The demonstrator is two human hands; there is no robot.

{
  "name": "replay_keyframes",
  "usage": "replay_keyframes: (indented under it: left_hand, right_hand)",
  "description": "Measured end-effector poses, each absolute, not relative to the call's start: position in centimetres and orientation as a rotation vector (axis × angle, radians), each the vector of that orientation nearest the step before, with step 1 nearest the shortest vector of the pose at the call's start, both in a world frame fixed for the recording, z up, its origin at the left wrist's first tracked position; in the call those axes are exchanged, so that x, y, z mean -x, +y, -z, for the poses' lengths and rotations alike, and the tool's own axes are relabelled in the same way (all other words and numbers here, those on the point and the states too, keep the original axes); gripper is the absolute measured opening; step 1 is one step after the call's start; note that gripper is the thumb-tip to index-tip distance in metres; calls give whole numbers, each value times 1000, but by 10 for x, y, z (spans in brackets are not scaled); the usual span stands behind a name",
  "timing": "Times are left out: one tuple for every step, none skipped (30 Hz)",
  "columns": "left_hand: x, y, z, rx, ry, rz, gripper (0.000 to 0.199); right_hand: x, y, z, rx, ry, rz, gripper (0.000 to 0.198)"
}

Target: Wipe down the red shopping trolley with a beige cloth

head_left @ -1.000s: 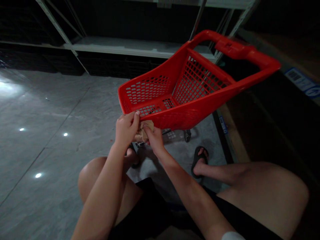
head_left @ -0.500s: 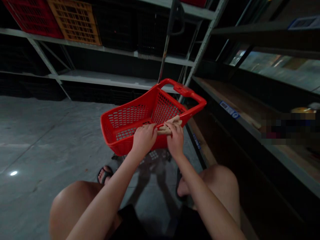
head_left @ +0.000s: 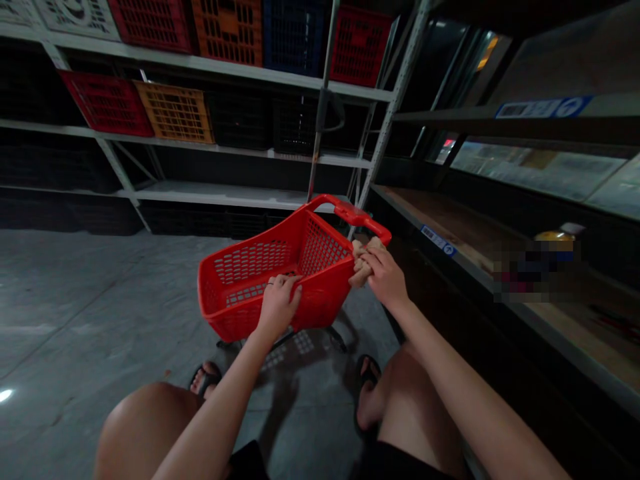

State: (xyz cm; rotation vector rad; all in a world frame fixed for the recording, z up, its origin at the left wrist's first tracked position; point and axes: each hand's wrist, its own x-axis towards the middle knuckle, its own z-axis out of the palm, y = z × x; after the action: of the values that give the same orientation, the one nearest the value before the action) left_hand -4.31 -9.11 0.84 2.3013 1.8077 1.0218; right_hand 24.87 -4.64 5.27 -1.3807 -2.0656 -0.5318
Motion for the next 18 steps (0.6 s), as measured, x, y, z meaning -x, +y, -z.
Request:
replay_keyframes:
  left_hand:
    - [39,-95,-16,-2322,1893,-941,36]
    - [34,-99,-24,-2352,1963,-854,38]
    - [28,-102,-31,-2390,2001,-768,42]
    - [22,-104,-38,-2423,1996,-698,47]
    - [16,-106,-43,-2435,1957,-656,49]
    - [11,-107,-46,-2425,1892,-636,49]
    - [6,-109,-47,-2394,1823,-628,47]
    - [2,-110,-46,-2354,1762,-621,44]
    - [-3,-112,-43,-2318,1718,-616,41]
    - [-7,-115,-39,-2297,1694,-613,38]
    - [-11,-118,-35,-2292,1685,-613,36]
    - [-14,-123,-31,-2295,1686,-617,35]
    - [-17,-128,-27,-2302,1692,-629,34]
    - [-21,-133,-25,-2312,1694,-640,33]
    - [-23,-139,-24,-2321,1694,-644,34]
    - [-26,-146,-23,-2330,1688,-640,34]
    - [-28,-152,-24,-2339,1676,-631,34]
    - [-30,-159,-24,-2347,1663,-622,35]
  right_hand:
    - [-249,-50,-59,1372,-2088,515,46]
    - [-248,-53,-65,1367,-2120,496,48]
    - [-247,-56,-73,1374,-2149,475,51]
    - [-245,-57,-81,1396,-2170,448,53]
    - [-244,-58,-89,1430,-2185,413,54]
    - [-244,-57,-98,1471,-2202,369,55]
    - [-243,-56,-106,1516,-2229,314,55]
    - [-243,-53,-114,1566,-2269,254,53]
    - [-242,-50,-120,1629,-2319,193,50]
    - [-240,-47,-125,1702,-2369,140,45]
    - [-238,-44,-128,1779,-2406,101,39]
    - [-235,-40,-130,1851,-2423,81,34]
    - [-231,-36,-130,1908,-2419,77,30]
    - [-227,-32,-130,1941,-2395,80,29]
    - [-222,-27,-128,1948,-2364,87,28]
    - [-216,-21,-126,1940,-2334,92,29]
    - [-209,-14,-123,1929,-2311,91,29]
    - [-203,-6,-121,1911,-2298,86,30]
